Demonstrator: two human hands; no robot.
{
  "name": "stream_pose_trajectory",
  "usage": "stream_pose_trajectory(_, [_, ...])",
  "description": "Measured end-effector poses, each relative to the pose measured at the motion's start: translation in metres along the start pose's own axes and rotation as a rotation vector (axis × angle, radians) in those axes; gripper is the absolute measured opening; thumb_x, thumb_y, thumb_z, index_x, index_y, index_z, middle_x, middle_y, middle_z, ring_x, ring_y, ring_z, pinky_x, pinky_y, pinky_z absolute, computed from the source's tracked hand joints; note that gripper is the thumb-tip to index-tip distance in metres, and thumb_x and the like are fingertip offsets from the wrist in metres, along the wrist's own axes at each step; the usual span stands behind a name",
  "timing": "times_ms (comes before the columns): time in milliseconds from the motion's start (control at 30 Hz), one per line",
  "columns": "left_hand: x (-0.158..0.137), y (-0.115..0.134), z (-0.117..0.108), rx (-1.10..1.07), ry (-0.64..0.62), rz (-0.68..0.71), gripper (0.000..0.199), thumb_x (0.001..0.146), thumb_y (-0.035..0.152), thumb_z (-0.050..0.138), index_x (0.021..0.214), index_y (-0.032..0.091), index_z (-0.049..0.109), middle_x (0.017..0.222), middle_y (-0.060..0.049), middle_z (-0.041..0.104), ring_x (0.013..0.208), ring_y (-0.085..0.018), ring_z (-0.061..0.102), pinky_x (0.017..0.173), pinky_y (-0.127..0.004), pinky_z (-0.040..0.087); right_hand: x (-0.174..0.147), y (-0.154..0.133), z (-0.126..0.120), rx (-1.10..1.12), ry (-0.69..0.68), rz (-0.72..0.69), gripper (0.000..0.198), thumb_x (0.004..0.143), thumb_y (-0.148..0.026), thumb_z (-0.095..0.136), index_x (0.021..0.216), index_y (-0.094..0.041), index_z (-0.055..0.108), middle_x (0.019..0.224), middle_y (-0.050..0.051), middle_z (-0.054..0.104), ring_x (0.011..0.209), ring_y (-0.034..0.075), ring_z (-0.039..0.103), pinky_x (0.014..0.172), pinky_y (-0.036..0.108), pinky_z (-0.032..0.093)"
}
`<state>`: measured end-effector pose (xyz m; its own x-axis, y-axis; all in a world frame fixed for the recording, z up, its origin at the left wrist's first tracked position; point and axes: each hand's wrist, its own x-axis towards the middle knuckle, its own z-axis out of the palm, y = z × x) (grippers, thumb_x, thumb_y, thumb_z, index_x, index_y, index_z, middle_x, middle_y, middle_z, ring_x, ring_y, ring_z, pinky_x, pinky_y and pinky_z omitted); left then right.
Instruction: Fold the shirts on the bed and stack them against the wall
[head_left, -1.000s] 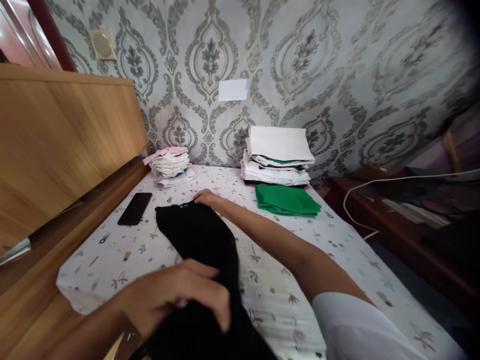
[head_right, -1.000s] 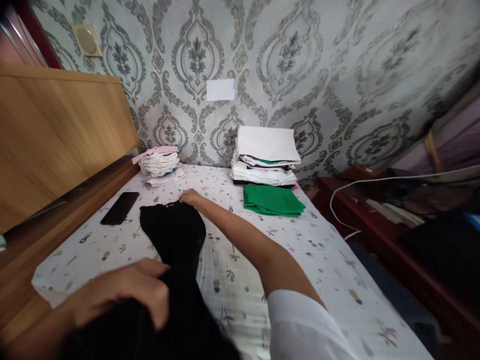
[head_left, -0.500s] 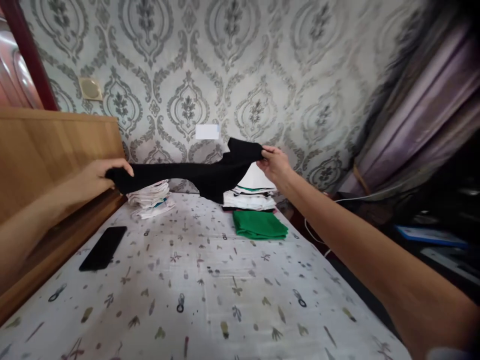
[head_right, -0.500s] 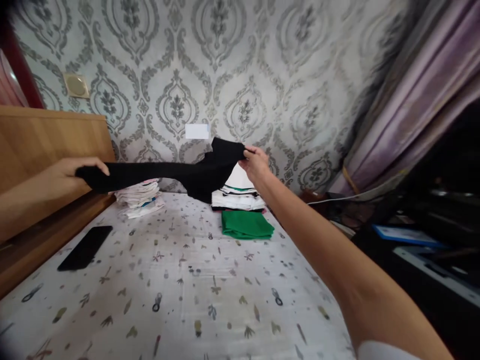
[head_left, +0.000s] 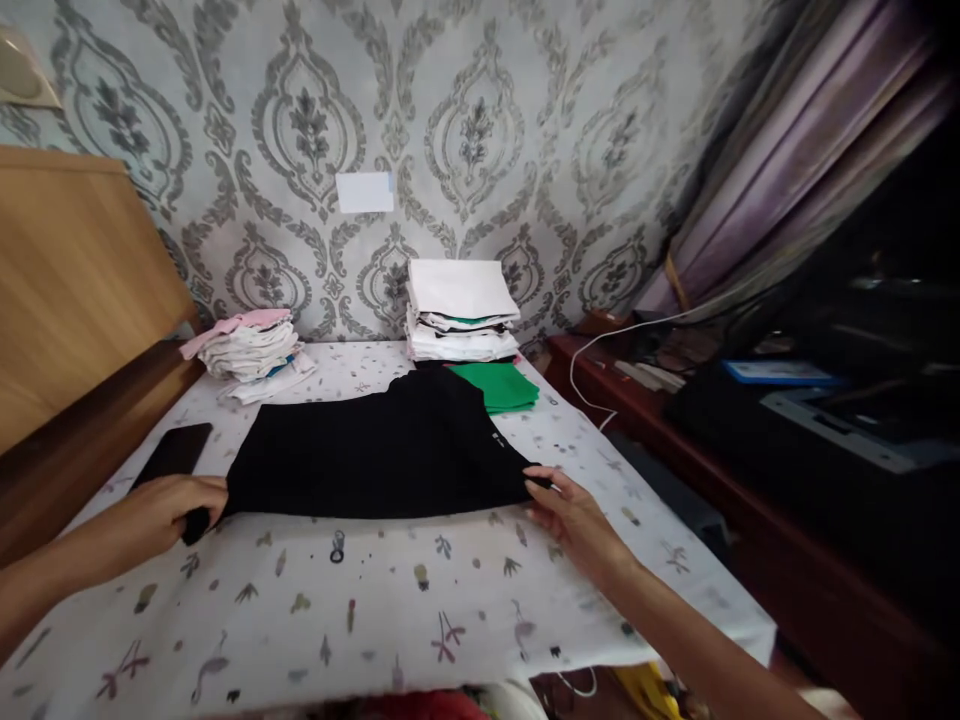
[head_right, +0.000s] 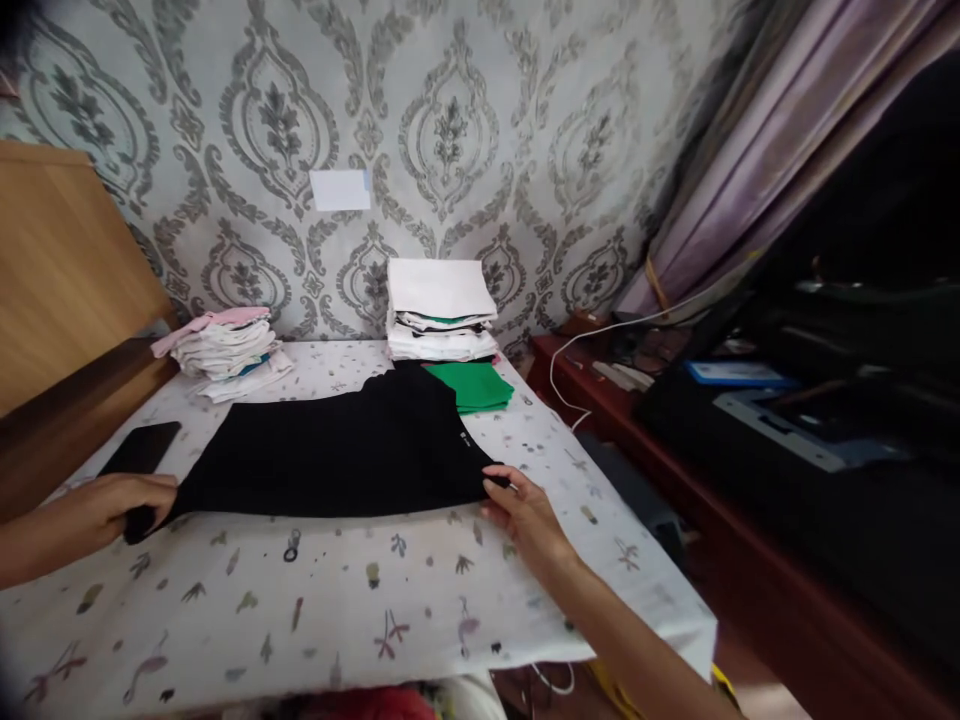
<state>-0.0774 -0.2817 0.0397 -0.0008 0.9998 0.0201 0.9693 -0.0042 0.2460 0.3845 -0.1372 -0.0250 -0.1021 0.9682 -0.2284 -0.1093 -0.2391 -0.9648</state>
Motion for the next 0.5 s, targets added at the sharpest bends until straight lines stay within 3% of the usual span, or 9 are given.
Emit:
stream_pose_trajectory(100, [-0.008, -0.014, -0.008, -0.071, 0.011, -0.060, 0.024, 0.058, 0.030, 0.045, 0.068, 0.031, 0.066, 0.065, 0.001, 0.064, 0.074, -0.023, 0.054, 0.076, -0.034, 0.047, -0.020, 0.000, -0.002, -0.003, -0.016, -0.010, 0.036, 0.061, -0.042, 0.086, 0.091, -0.031, 0.069, 0.063, -0.005, 0.050, 0.059, 0.013, 0.060, 0.066, 0.029, 0.058])
stream_pose_trajectory(167, [-0.018, -0.031, -0.010, -0.139, -0.031, -0.085, 0.023, 0.061, 0.032, 0.046, 0.067, 0.033, 0.068, 0.065, 0.002, 0.066, 0.074, -0.024, 0.055, 0.076, -0.036, 0.049, -0.031, -0.002, -0.007, -0.098, -0.096, 0.054, 0.038, 0.063, -0.048, 0.084, 0.093, -0.031, 0.067, 0.062, -0.004, 0.056, 0.062, 0.016, 0.064, 0.061, 0.029, 0.055])
stream_pose_trajectory(233, [-0.030, -0.050, -0.010, -0.220, -0.169, -0.051, 0.025, 0.066, 0.033, 0.047, 0.064, 0.035, 0.071, 0.068, 0.003, 0.070, 0.074, -0.023, 0.059, 0.076, -0.036, 0.051, -0.037, -0.005, -0.015, -0.286, -0.255, 0.189, 0.041, 0.066, -0.057, 0.078, 0.092, -0.028, 0.066, 0.059, -0.002, 0.061, 0.054, 0.017, 0.063, 0.048, 0.027, 0.047])
stream_pose_trajectory(300, [-0.037, -0.062, -0.011, -0.296, -0.319, 0.034, 0.029, 0.074, 0.035, 0.047, 0.071, 0.039, 0.076, 0.084, 0.004, 0.076, 0.080, -0.022, 0.065, 0.081, -0.037, 0.053, -0.034, -0.011, -0.022, -0.487, -0.380, 0.255, 0.044, 0.071, -0.063, 0.069, 0.094, -0.026, 0.067, 0.051, -0.001, 0.060, 0.039, 0.015, 0.052, 0.039, 0.024, 0.034])
stream_pose_trajectory(400, [-0.021, -0.061, -0.017, -0.363, -0.375, 0.096, 0.031, 0.082, 0.040, 0.049, 0.092, 0.039, 0.079, 0.108, 0.002, 0.076, 0.096, -0.022, 0.069, 0.089, -0.038, 0.053, -0.003, -0.029, -0.016, -0.695, -0.346, 0.043, 0.041, 0.079, -0.060, 0.060, 0.094, -0.023, 0.069, 0.047, -0.002, 0.058, 0.038, 0.013, 0.047, 0.042, 0.025, 0.033])
stream_pose_trajectory(500, [0.025, -0.050, -0.020, -0.350, -0.285, 0.012, 0.037, 0.085, 0.047, 0.048, 0.102, 0.029, 0.077, 0.107, -0.003, 0.076, 0.098, -0.024, 0.069, 0.087, -0.034, 0.055, 0.051, -0.052, 0.018, -0.976, -0.206, -0.323, 0.027, 0.088, -0.044, 0.055, 0.090, -0.021, 0.070, 0.068, 0.003, 0.069, 0.063, 0.019, 0.064, 0.058, 0.027, 0.046])
